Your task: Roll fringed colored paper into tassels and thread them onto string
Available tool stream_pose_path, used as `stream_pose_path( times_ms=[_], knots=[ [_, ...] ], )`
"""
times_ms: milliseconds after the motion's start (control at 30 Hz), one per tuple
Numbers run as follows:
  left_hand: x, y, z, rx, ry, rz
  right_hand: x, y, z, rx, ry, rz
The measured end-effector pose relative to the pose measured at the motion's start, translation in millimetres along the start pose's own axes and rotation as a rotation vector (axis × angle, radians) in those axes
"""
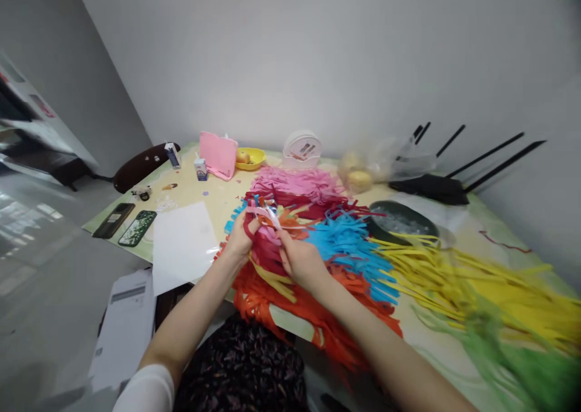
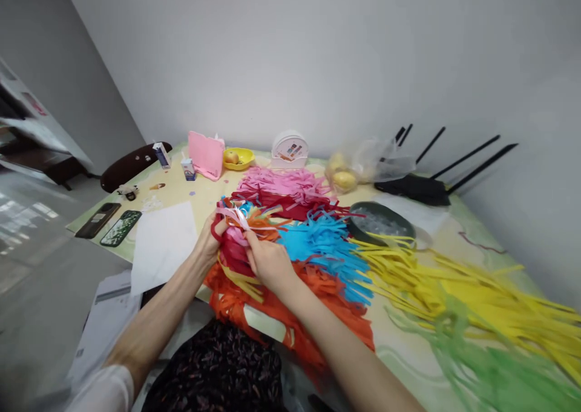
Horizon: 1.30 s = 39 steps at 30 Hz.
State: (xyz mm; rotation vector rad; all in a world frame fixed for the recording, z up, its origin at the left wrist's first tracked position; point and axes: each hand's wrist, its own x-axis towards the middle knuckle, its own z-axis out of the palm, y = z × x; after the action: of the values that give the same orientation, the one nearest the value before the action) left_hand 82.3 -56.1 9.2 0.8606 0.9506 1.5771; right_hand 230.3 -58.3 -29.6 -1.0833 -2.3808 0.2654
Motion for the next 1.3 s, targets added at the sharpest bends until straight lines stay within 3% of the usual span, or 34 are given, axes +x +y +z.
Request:
stream_pose_path(
  times_ms=[100,200,300,400,533,600,667,733,767,833,900,1000,1067,1167,1300],
  knots=[
    [-7.3,9.1,-10.2,0.022,0.039,-0.002,1.8,-1.1,-6.7,0.109,-0.072,-0.079],
    [-17.5,24.6,-23.5,0.017,0.013,-0.03,10.6,8.6,-27.9,0.455,-0.19,-0.155],
    [-28.1,38.9,-35.2,0.0,0.021,-0.03,26.0,23.9,-48.3,0.63,-0.212,-0.086],
    [-33.1,49.6,-44.0,0.063,0.038,-0.012,35.0,21.6,-60.1,0.364,-0.18,-0.17],
    [-32.5,57.7,-49.3,0.576,0.015,0.173,38.2,-20.7,-78.4,-0.111,-0.164,-0.509],
    [-35.2,59.1,-47.6,0.815,-0.084,0.287,48.3,-43.2,-88.5,-0.182,-0.158,-0.639],
    [-42.3,61.1,-45.5,0.87,-0.279,0.357,65.3,-55.1,-91.3,-0.07,-0.152,-0.658],
    [-51.3,65.2,-46.7,0.781,-0.414,0.372,80.9,-56.8,-81.3,0.189,-0.122,-0.536],
    [-55.2,67.5,-49.3,0.703,-0.409,0.355,85.2,-56.2,-71.2,0.34,-0.104,-0.437],
    [-59.1,70.3,-58.4,0.486,-0.262,0.285,84.3,-58.1,-43.2,0.594,-0.061,-0.236],
    [-57.1,67.8,-70.7,0.251,-0.049,0.202,73.2,-67.4,-10.6,0.696,0.018,-0.104],
    [-45.7,55.1,-89.9,0.0,0.189,0.097,51.5,-90.3,33.3,0.625,0.187,-0.083],
    [-36.0,45.0,-101.6,-0.143,0.263,0.034,41.1,-104.5,56.1,0.494,0.25,-0.129],
    [-22.0,32.5,-116.5,-0.29,0.294,-0.016,33.7,-118.3,83.2,0.344,0.242,-0.136],
    [-10.1,18.5,-129.0,-0.337,0.292,-0.077,33.2,-118.8,105.9,0.387,0.235,-0.092]
  ],
)
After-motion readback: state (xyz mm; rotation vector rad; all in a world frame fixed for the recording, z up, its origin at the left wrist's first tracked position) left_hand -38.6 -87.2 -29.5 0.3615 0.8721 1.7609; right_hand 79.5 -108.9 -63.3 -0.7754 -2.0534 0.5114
